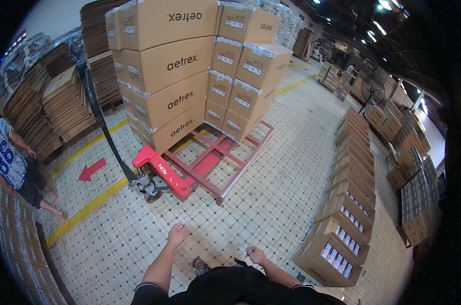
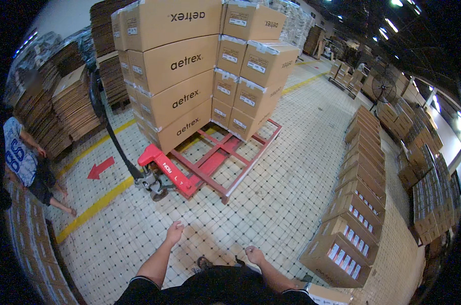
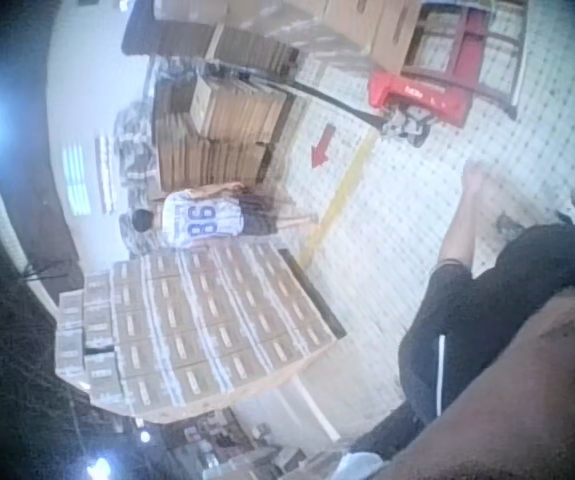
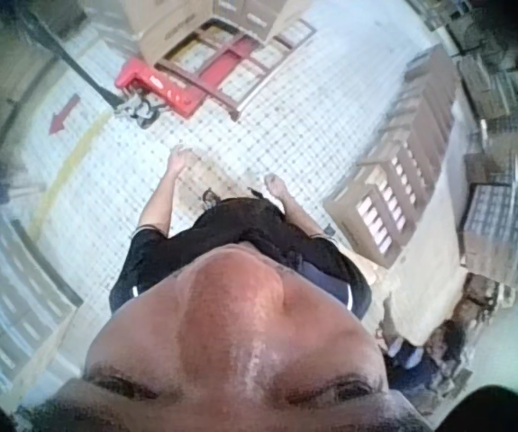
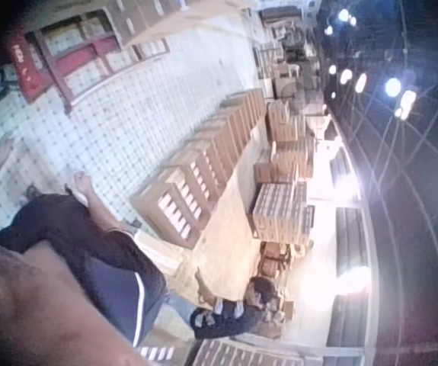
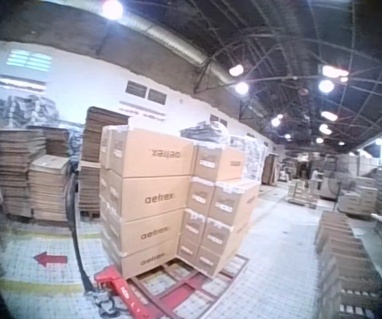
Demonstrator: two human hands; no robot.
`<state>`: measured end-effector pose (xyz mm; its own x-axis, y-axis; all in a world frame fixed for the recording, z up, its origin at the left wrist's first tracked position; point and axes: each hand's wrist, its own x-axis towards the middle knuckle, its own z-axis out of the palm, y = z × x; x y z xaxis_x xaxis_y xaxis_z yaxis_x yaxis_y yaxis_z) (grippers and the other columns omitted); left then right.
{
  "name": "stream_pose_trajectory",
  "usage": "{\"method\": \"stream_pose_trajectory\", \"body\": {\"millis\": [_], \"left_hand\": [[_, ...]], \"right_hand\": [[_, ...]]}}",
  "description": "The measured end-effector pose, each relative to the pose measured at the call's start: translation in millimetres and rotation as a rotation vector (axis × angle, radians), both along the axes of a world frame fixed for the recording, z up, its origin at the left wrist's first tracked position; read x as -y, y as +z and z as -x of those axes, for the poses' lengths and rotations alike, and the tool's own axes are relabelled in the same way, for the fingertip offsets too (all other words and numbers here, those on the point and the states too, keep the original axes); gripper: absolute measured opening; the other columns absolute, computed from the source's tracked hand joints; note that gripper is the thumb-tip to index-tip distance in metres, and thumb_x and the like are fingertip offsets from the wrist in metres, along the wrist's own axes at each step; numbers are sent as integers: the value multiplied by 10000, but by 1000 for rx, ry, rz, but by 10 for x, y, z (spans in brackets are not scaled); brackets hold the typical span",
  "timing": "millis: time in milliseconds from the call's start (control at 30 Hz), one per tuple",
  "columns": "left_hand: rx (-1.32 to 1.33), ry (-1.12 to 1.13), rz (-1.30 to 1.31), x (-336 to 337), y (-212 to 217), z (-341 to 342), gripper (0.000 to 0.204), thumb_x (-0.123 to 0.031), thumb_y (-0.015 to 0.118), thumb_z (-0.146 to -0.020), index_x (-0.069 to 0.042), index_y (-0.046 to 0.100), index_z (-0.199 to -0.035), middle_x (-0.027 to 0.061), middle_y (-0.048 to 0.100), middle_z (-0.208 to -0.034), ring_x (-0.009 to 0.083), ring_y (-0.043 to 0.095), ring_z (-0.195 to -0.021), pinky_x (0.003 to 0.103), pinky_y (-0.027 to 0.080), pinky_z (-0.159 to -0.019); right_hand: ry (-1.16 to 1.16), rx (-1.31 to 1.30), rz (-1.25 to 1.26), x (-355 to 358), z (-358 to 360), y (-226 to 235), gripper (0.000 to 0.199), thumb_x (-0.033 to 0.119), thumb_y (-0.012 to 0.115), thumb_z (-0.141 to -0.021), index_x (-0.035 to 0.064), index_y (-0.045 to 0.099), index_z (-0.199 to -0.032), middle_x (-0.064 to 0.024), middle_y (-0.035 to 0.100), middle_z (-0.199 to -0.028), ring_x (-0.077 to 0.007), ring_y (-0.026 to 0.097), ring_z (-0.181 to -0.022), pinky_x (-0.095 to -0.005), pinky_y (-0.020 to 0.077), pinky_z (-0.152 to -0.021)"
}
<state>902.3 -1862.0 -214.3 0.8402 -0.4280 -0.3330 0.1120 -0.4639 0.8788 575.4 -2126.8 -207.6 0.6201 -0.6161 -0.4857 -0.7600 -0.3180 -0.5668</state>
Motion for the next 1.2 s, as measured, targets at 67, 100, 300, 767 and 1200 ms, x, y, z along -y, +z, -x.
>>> {"method": "stream_pose_trajectory", "body": {"millis": [67, 100, 300, 767, 1200], "left_hand": [[10, -5, -148, -358, -204, 99, 466, -309, 613, -901, -16, 562, -1259, 154, 692, -1027, 235, 659, -940, 343, 502, -838], [140, -26, -232, -575, -356, 183, 446, -307, 602, -889, -38, 583, -1244, 163, 691, -1032, 288, 652, -969, 411, 499, -856], [125, -1041, -818, -2309, -1053, 1263, 275, -284, 546, -845, -90, 683, -982, 177, 693, -954, 356, 660, -934, 482, 518, -811], [-398, 386, -328, -1267, -988, 754, 395, -356, 583, -905, -19, 650, -1099, 201, 681, -986, 326, 658, -925, 438, 516, -805], [-374, 467, -614, -832, -554, -272, 555, -408, 654, -828, -11, 601, -1212, 254, 640, -1158, 380, 596, -1133, 430, 463, -983]], "right_hand": [[22, 35, -4, 43, -113, -5, 395, 395, 506, -903, 53, 689, -979, -145, 710, -946, -280, 668, -919, -379, 509, -836], [15, -13, 4, 87, -108, -54, 386, 387, 514, -896, 55, 691, -982, -143, 711, -949, -283, 668, -922, -381, 510, -838], [474, -360, 248, 482, 596, -883, 375, 375, 539, -849, 76, 715, -989, -140, 715, -962, -313, 665, -977, -406, 520, -845], [805, -465, -30, 880, -1089, -1295, 400, 407, 568, -804, 85, 718, -988, -158, 698, -1019, -330, 665, -987, -439, 528, -828], [633, 10, -110, 1283, -4398, -956, 402, 394, 559, -871, 26, 697, -954, -125, 714, -843, -255, 693, -803, -396, 535, -747]]}}
